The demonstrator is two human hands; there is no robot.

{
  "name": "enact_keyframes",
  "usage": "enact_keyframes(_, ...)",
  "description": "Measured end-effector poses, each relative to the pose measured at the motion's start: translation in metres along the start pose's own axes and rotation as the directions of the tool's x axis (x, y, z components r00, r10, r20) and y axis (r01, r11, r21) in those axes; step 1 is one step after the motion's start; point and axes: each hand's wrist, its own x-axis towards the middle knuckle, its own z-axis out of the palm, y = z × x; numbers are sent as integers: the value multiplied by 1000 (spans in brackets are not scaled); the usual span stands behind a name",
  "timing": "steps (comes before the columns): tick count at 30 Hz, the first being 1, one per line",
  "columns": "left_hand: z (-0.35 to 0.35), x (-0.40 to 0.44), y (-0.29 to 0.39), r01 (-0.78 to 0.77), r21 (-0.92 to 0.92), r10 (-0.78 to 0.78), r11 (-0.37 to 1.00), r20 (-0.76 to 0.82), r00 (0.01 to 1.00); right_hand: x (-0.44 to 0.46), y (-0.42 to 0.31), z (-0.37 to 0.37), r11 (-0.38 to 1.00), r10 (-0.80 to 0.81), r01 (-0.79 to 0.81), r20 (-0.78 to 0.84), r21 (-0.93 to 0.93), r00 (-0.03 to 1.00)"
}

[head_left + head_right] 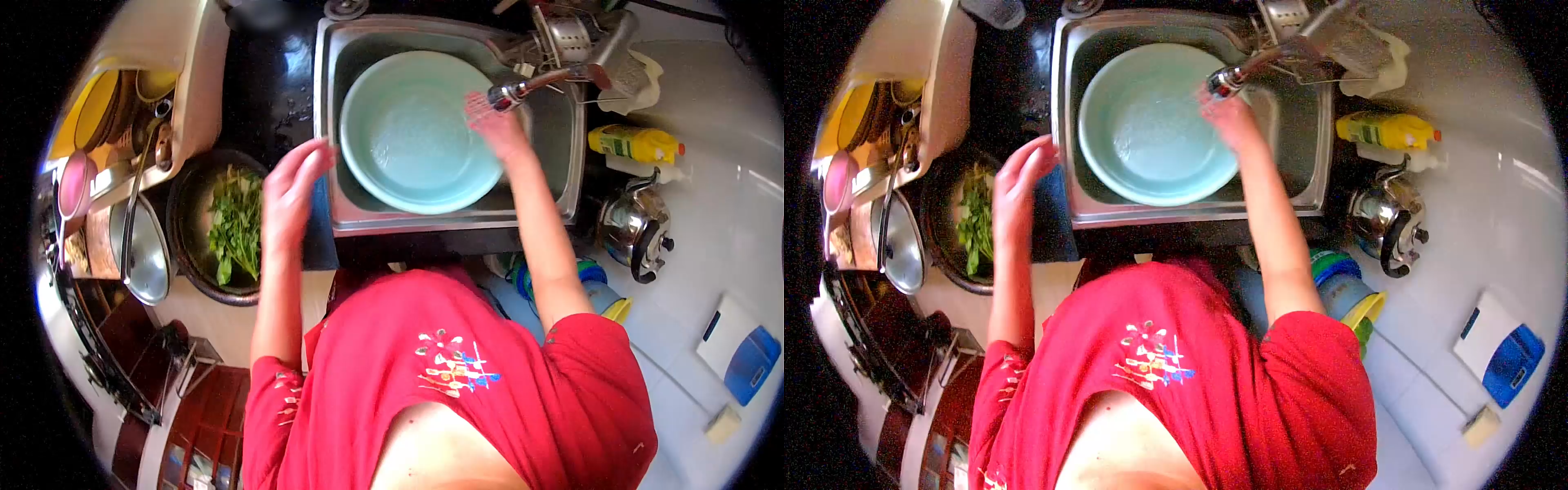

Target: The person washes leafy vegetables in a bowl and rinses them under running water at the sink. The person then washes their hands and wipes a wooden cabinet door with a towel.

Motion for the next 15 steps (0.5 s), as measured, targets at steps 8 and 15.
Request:
enact_keyframes(8, 224, 129, -76, -117, -153, 153, 981, 248, 957, -15, -17, 45, 682, -47, 92, -82, 725, 996)
enact_keyframes(15, 267, 103, -72, -379, 106, 348, 919, 229, 909, 15, -11, 18, 827, -85, 207, -248, 522, 965)
